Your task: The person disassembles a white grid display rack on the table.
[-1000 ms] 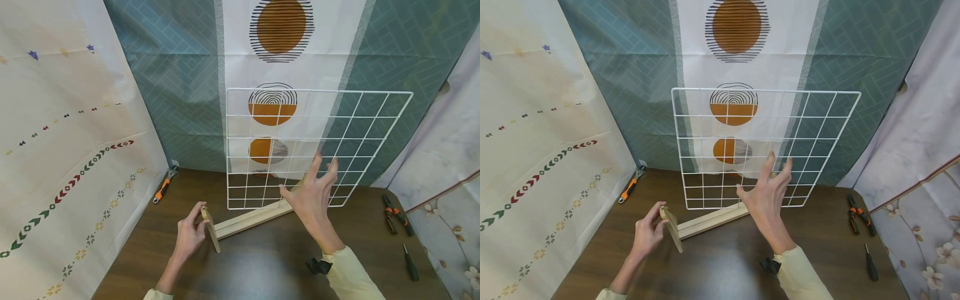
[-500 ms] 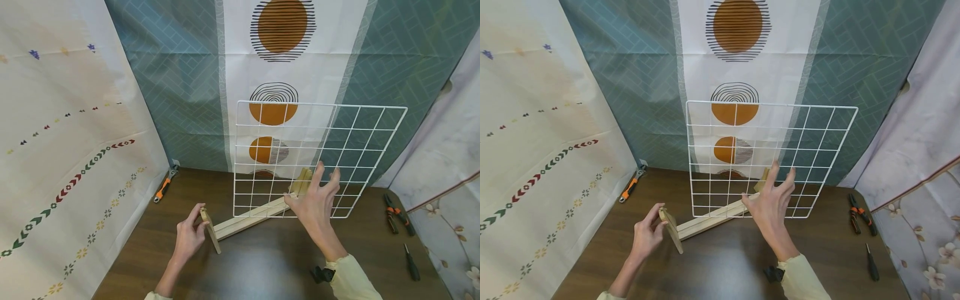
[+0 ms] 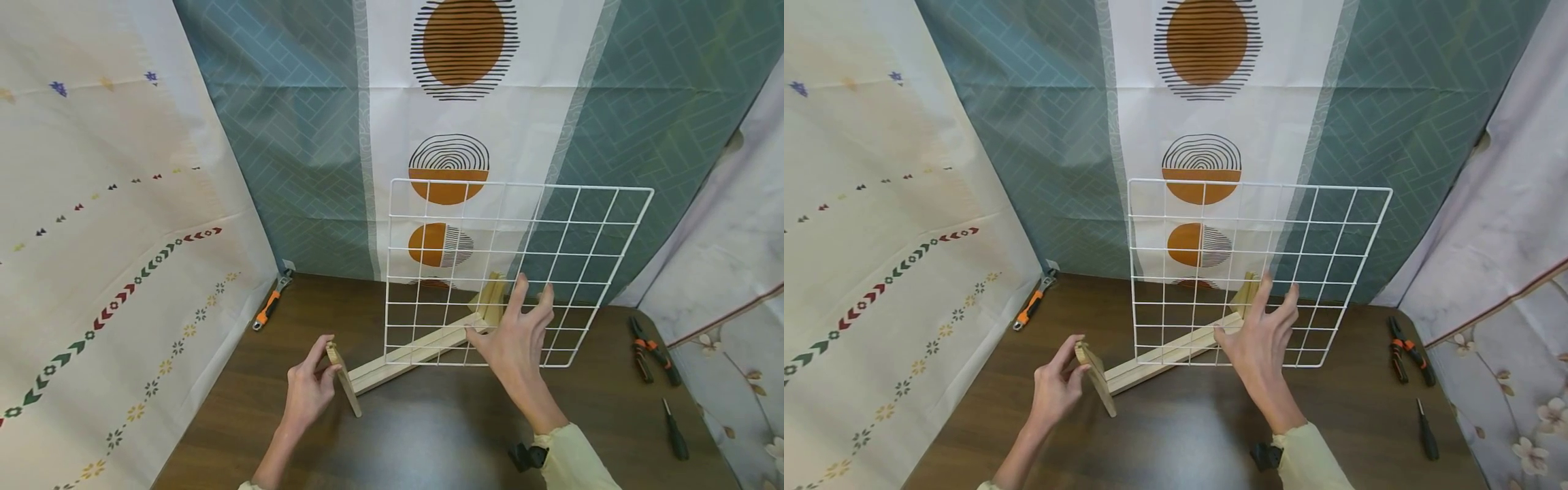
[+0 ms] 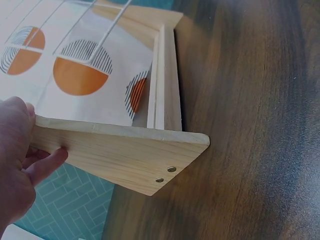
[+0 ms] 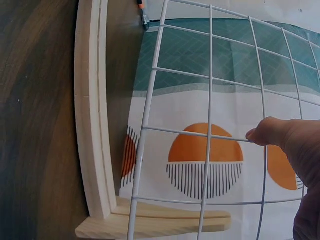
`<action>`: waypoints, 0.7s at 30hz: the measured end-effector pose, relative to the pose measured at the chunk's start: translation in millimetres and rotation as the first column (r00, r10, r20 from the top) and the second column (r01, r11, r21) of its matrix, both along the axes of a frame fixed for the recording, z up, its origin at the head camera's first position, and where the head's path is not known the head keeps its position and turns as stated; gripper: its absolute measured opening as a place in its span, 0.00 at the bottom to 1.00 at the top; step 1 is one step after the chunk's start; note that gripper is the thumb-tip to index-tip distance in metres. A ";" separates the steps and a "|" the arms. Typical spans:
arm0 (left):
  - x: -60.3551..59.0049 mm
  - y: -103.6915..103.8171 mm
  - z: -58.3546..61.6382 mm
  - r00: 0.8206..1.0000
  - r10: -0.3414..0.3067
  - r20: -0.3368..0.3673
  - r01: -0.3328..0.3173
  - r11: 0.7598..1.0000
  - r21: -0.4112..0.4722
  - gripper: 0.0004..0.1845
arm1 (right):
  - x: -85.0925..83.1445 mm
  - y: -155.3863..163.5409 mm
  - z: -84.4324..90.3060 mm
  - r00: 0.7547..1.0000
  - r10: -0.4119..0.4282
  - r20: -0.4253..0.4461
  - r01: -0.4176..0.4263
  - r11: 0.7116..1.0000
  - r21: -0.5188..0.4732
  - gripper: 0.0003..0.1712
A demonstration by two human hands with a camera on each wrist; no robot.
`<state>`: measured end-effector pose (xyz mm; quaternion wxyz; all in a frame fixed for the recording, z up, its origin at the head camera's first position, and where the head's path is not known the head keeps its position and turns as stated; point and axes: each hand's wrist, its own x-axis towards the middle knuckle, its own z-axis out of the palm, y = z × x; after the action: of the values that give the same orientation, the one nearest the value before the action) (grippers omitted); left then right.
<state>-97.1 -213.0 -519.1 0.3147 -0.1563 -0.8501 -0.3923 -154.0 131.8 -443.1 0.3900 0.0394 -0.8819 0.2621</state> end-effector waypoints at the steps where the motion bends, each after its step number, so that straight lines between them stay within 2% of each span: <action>1: 0.3 -0.1 -0.2 1.000 0.002 0.000 -0.002 1.000 -0.001 0.34 | 0.0 0.3 -0.7 1.000 -0.001 0.005 0.001 1.000 0.002 0.76; 7: 2.8 -0.1 0.2 1.000 0.003 -0.007 -0.003 1.000 0.009 0.33 | 0.8 1.7 -2.9 0.998 -0.009 0.058 0.009 1.000 0.005 0.77; 13: 5.5 0.1 0.2 0.999 0.009 -0.046 -0.010 1.000 -0.002 0.33 | 1.2 2.7 -3.7 0.993 -0.023 0.114 0.023 1.000 -0.001 0.77; 21: 10.7 0.0 0.2 0.999 0.017 -0.050 -0.017 1.000 0.002 0.32 | 0.3 4.2 -5.9 0.993 -0.018 0.121 0.019 1.000 -0.004 0.78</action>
<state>-86.3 -213.0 -518.8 0.3392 -0.1587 -0.8430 -0.3862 -153.6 135.9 -449.0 0.3385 0.0143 -0.9035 0.2627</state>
